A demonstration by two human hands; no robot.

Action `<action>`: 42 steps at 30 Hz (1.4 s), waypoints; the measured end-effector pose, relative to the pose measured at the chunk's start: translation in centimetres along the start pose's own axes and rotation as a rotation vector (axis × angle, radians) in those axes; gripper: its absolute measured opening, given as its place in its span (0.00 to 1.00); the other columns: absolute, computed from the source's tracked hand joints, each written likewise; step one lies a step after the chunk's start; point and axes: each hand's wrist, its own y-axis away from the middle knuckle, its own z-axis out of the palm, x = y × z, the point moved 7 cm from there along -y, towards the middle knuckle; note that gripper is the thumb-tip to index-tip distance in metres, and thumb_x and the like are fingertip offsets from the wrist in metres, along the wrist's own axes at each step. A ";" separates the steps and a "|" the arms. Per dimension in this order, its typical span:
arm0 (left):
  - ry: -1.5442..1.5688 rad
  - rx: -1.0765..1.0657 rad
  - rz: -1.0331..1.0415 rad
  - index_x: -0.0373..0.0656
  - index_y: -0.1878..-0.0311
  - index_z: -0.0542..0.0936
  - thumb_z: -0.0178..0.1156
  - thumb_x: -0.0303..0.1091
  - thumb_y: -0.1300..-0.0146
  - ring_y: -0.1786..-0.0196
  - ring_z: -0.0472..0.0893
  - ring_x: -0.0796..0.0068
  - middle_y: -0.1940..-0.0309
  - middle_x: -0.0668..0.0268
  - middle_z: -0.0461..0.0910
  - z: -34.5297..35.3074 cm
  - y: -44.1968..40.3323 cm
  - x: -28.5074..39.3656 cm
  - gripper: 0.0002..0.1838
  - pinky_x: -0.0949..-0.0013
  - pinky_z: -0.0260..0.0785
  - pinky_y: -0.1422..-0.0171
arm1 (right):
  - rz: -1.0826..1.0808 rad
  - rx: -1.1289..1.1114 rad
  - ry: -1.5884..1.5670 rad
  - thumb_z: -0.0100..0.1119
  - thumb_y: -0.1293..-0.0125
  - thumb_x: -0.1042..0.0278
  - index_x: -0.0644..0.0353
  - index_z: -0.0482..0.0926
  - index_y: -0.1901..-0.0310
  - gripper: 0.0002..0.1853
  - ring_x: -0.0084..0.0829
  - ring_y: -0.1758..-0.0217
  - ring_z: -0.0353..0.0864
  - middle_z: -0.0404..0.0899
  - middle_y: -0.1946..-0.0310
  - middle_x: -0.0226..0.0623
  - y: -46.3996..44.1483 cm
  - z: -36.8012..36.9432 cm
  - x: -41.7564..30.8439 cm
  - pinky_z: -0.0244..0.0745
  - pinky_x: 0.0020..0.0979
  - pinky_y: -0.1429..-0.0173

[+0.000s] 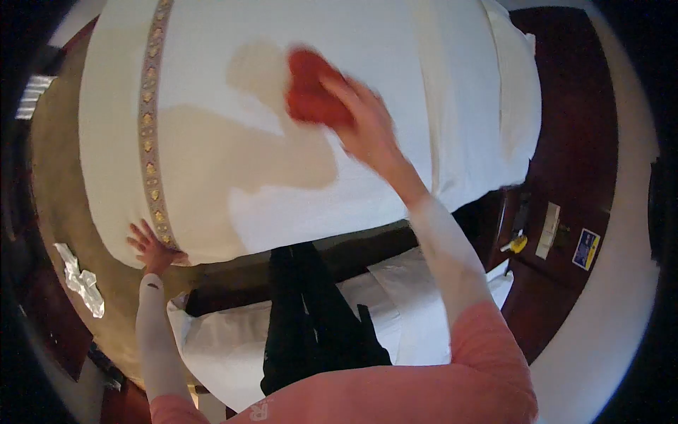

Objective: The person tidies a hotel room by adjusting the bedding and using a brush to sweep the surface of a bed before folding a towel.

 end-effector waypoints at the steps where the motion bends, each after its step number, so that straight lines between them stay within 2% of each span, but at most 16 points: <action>1: -0.046 -0.004 -0.030 0.56 0.28 0.28 0.81 0.53 0.91 0.28 0.23 0.37 0.27 0.58 0.19 -0.2 0.1 0.2 0.87 0.27 0.48 0.37 | 0.040 0.051 0.000 0.59 0.47 0.76 0.42 0.71 0.40 0.30 0.47 0.45 0.70 0.71 0.43 0.41 -3.5 1.8 0.4 0.67 0.41 0.42; 6: 0.022 0.035 -0.023 0.57 0.28 0.28 0.82 0.48 0.91 0.27 0.23 0.40 0.27 0.61 0.18 -0.6 0.4 0.7 0.87 0.25 0.44 0.36 | 0.162 0.001 0.281 0.56 0.47 0.71 0.40 0.76 0.47 0.24 0.53 0.50 0.69 0.73 0.53 0.44 -5.8 13.0 3.9 0.69 0.50 0.50; 9: -0.040 0.038 -0.009 0.58 0.28 0.29 0.82 0.45 0.88 0.28 0.25 0.38 0.27 0.60 0.19 -1.1 0.7 1.2 0.85 0.27 0.44 0.34 | 0.007 0.026 0.343 0.53 0.46 0.69 0.44 0.75 0.45 0.24 0.58 0.48 0.65 0.69 0.47 0.47 8.7 14.4 -0.1 0.67 0.55 0.49; 12: 0.001 0.123 0.079 0.58 0.27 0.30 0.82 0.43 0.85 0.28 0.27 0.35 0.27 0.59 0.21 -0.9 0.7 0.7 0.83 0.31 0.46 0.32 | 0.117 -0.361 0.103 0.53 0.46 0.73 0.42 0.75 0.44 0.25 0.58 0.44 0.64 0.67 0.42 0.46 24.0 11.8 -2.9 0.66 0.57 0.45; 15: -0.087 0.047 0.032 0.54 0.27 0.31 0.82 0.44 0.80 0.29 0.40 0.34 0.27 0.56 0.24 -1.9 1.9 2.1 0.80 0.38 0.52 0.32 | 0.564 -0.960 -0.213 0.54 0.47 0.73 0.40 0.78 0.48 0.23 0.47 0.45 0.71 0.76 0.49 0.38 32.1 7.2 -0.3 0.68 0.45 0.41; 19: 0.078 0.057 0.121 0.55 0.27 0.32 0.78 0.46 0.68 0.35 0.65 0.43 0.27 0.52 0.36 2.8 2.5 -0.5 0.72 0.51 0.67 0.39 | 0.942 -0.953 -0.346 0.56 0.49 0.73 0.46 0.79 0.50 0.22 0.44 0.54 0.79 0.81 0.57 0.41 31.1 -3.6 7.0 0.73 0.40 0.46; 21: -0.141 -0.010 -0.041 0.52 0.33 0.61 0.71 0.45 0.55 0.50 0.79 0.53 0.40 0.49 0.68 2.8 5.6 2.0 0.44 0.55 0.73 0.53 | 0.875 -0.766 -0.390 0.58 0.51 0.75 0.48 0.79 0.51 0.22 0.44 0.56 0.80 0.81 0.58 0.41 27.4 -9.8 11.3 0.74 0.37 0.48; 22: -0.156 -0.024 0.162 0.48 0.47 0.70 0.68 0.45 0.51 0.57 0.79 0.53 0.54 0.52 0.74 5.0 6.1 3.5 0.29 0.54 0.72 0.58 | 0.772 -0.659 -0.246 0.57 0.51 0.77 0.50 0.80 0.52 0.21 0.43 0.55 0.80 0.81 0.59 0.41 22.6 -14.2 12.3 0.74 0.36 0.48; 26: 0.382 0.060 0.148 0.40 0.68 0.75 0.62 0.43 0.43 0.72 0.78 0.54 0.75 0.53 0.76 -1.5 16.4 23.0 0.14 0.57 0.67 0.68 | 0.254 0.034 0.174 0.62 0.51 0.76 0.51 0.79 0.52 0.21 0.41 0.64 0.77 0.81 0.66 0.38 8.4 -22.9 21.3 0.72 0.39 0.57; 27: 0.493 0.038 0.189 0.38 0.73 0.77 0.60 0.43 0.41 0.76 0.77 0.54 0.80 0.53 0.77 -1.7 18.1 28.6 0.15 0.57 0.66 0.71 | 0.287 0.036 0.210 0.61 0.50 0.73 0.47 0.76 0.49 0.23 0.46 0.56 0.74 0.77 0.53 0.40 4.9 -22.5 25.7 0.72 0.45 0.56; 30: 0.660 -0.012 0.353 0.39 0.73 0.77 0.59 0.40 0.40 0.74 0.79 0.57 0.79 0.55 0.78 -0.5 20.4 42.8 0.13 0.62 0.69 0.69 | 0.161 0.327 0.438 0.60 0.46 0.61 0.43 0.76 0.48 0.21 0.51 0.48 0.68 0.72 0.51 0.45 -3.7 -20.7 34.3 0.67 0.50 0.49; 32: 0.715 0.207 0.687 0.40 0.69 0.79 0.61 0.30 0.42 0.67 0.80 0.58 0.71 0.57 0.80 -5.2 22.9 55.0 0.05 0.61 0.70 0.65 | 0.334 0.159 0.439 0.62 0.47 0.54 0.43 0.76 0.47 0.24 0.52 0.48 0.68 0.69 0.43 0.46 -5.5 -18.0 40.2 0.66 0.50 0.47; 35: 0.673 0.302 0.969 0.40 0.52 0.76 0.62 0.30 0.43 0.55 0.75 0.55 0.58 0.56 0.76 -11.0 24.6 69.5 0.15 0.60 0.69 0.52 | 0.310 -0.001 0.437 0.62 0.48 0.64 0.41 0.76 0.45 0.24 0.49 0.52 0.68 0.70 0.45 0.42 1.7 -15.9 43.3 0.68 0.45 0.49; 37: 0.648 0.457 1.138 0.38 0.46 0.73 0.62 0.33 0.43 0.47 0.71 0.51 0.51 0.53 0.73 -13.9 24.8 77.4 0.21 0.59 0.65 0.43 | 0.155 0.252 0.344 0.67 0.55 0.64 0.44 0.77 0.46 0.28 0.50 0.50 0.68 0.67 0.41 0.43 11.8 -16.3 42.9 0.66 0.45 0.46; 39: 0.468 0.619 1.216 0.40 0.44 0.71 0.63 0.37 0.43 0.43 0.69 0.50 0.45 0.54 0.71 -15.0 24.5 83.6 0.25 0.55 0.59 0.36 | 0.258 0.128 0.360 0.67 0.57 0.66 0.45 0.76 0.45 0.31 0.55 0.48 0.67 0.65 0.39 0.43 23.8 -17.2 40.5 0.67 0.48 0.46; 42: 0.150 0.543 1.080 0.46 0.36 0.66 0.58 0.57 0.43 0.32 0.51 0.37 0.33 0.53 0.56 -12.0 22.1 89.7 0.36 0.33 0.46 0.35 | 0.601 -0.224 0.401 0.66 0.57 0.72 0.41 0.73 0.42 0.35 0.57 0.47 0.67 0.64 0.38 0.39 41.5 -17.2 37.0 0.68 0.50 0.47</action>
